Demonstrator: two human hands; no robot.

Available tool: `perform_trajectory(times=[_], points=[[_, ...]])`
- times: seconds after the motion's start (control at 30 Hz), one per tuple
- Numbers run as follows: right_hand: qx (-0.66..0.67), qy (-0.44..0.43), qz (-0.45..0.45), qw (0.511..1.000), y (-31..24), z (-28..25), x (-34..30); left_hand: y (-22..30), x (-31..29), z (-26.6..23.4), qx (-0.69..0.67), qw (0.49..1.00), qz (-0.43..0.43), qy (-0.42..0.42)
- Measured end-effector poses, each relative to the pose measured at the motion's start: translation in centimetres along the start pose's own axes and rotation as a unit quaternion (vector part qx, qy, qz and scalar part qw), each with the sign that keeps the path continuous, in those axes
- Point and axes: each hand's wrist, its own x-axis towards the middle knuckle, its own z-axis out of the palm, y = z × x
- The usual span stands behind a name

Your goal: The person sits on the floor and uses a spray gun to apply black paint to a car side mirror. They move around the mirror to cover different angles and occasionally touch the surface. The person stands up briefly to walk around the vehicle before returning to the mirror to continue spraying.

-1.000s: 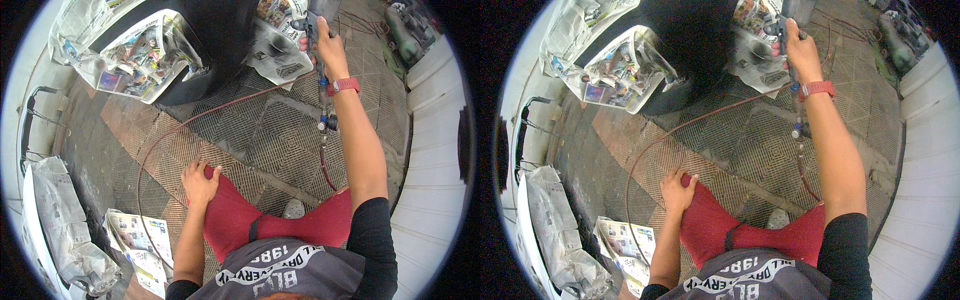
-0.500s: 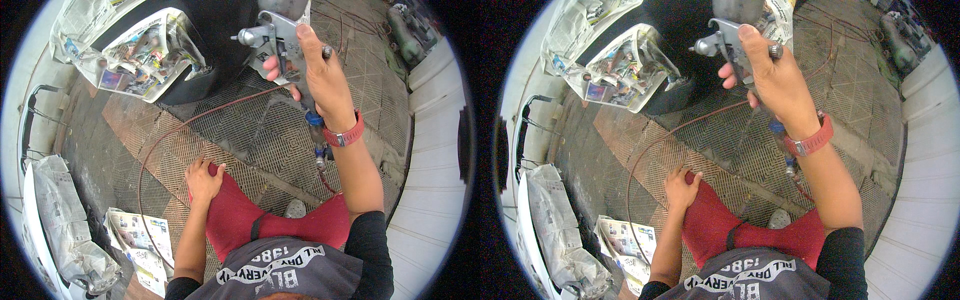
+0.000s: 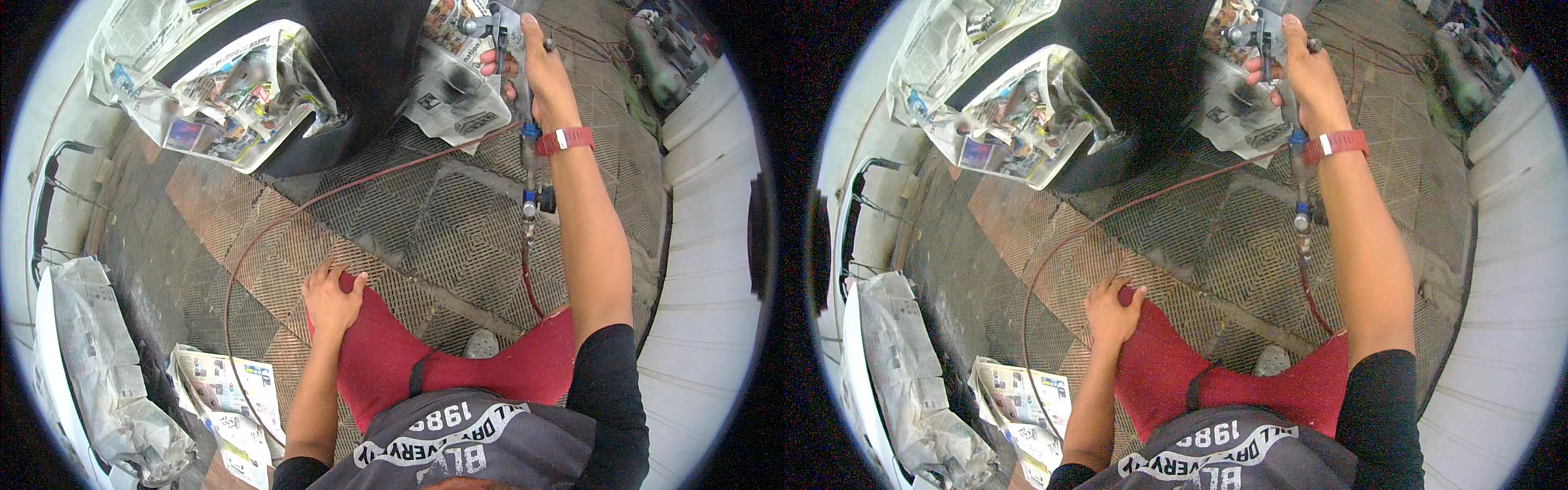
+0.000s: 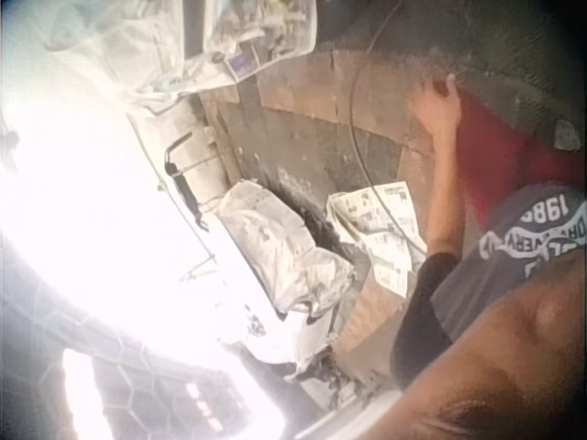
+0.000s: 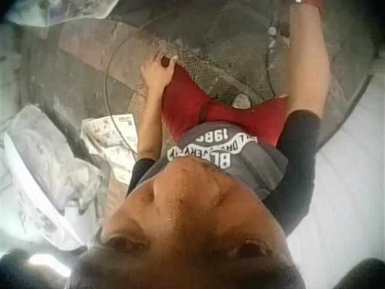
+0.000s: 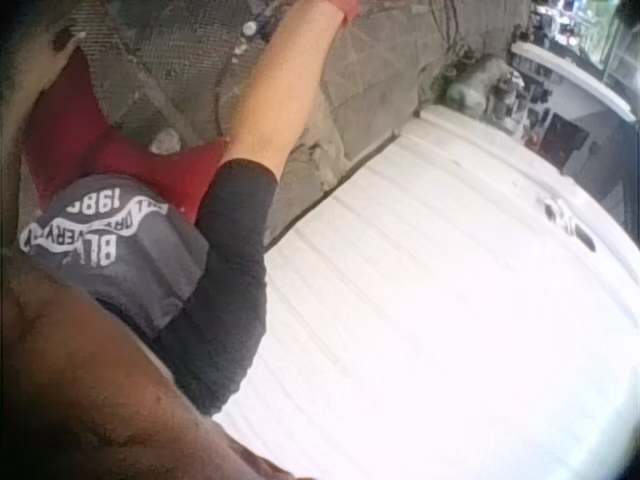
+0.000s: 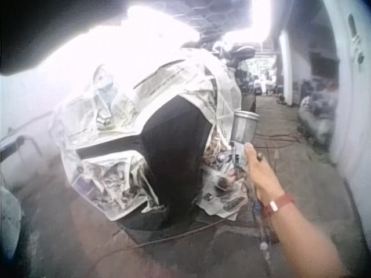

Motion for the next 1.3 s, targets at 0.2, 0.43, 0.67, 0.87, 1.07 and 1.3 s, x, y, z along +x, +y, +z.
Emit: perform_trajectory(times=[0.2, 0.43, 0.67, 0.87, 1.07, 1.3], points=[[-0.026, 0.069, 0.031, 0.997, 1.4, -1.4, 3.3, -0.5, -0.3, 0.1, -0.007, 1.0, -0.002, 0.002], [-0.064, 0.099, 0.02, 0.993, 1.6, -0.3, 1.6, -0.2, -0.1, 0.0, 0.001, 1.0, -0.01, -0.012], [0.011, -0.011, -0.034, 0.999, -2.9, 4.2, -6.2, -0.6, 0.1, 0.4, 0.007, 1.0, -0.016, -0.011], [0.036, -0.093, -0.052, 0.994, -4.6, 6.6, -10.9, -0.6, 0.4, 0.6, -0.005, 1.0, -0.019, -0.02], [0.025, -0.03, 0.02, 0.999, -1.5, 6.8, -12.2, -0.7, 0.3, 0.9, -0.013, 1.0, -0.018, -0.008], [-0.044, 0.038, -0.066, 0.996, 4.1, 9.8, -17.4, -1.1, 0.3, 0.7, -0.025, 1.0, -0.012, 0.007]])
